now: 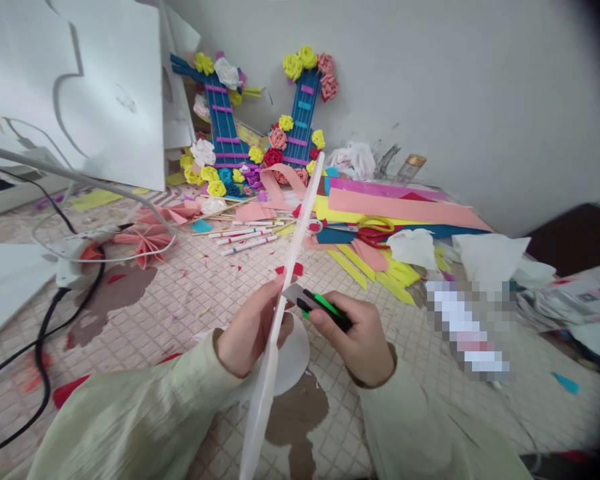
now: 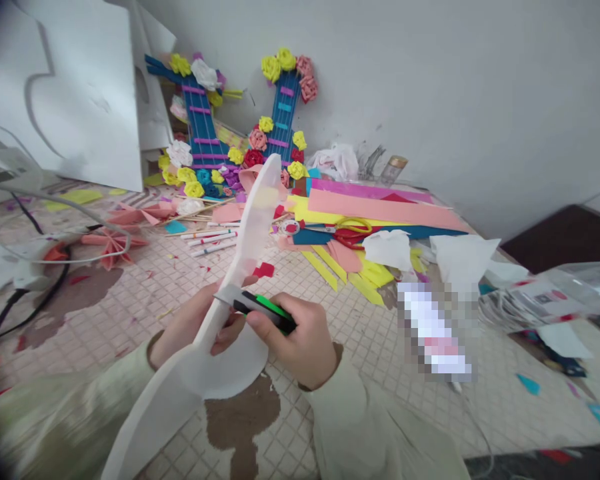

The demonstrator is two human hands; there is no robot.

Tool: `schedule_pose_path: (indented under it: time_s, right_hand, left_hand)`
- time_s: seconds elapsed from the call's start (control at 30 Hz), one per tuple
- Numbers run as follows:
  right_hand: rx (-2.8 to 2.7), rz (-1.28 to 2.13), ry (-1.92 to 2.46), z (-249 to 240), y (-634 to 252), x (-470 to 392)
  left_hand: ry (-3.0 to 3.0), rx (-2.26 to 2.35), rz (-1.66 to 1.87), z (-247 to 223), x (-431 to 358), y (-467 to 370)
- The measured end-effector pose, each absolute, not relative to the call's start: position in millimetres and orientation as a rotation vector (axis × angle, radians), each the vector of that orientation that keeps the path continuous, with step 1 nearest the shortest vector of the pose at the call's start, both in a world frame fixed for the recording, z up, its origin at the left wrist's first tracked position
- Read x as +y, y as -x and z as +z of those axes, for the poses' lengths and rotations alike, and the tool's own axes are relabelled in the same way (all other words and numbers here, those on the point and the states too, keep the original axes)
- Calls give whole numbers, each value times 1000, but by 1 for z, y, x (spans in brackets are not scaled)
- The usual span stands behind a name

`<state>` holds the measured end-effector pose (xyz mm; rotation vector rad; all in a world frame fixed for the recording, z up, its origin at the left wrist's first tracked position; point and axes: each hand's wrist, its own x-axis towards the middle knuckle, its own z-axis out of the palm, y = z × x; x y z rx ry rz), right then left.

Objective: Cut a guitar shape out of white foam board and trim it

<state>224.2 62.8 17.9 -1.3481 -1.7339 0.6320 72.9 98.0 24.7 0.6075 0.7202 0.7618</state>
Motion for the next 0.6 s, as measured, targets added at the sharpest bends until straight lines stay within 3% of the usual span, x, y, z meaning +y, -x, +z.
schedule_pose_path:
  time_s: [0.6]
  right_hand:
    - [-1763,686,1293,17,-222,61]
  left_hand:
    - [-608,720,732,22,97,-74]
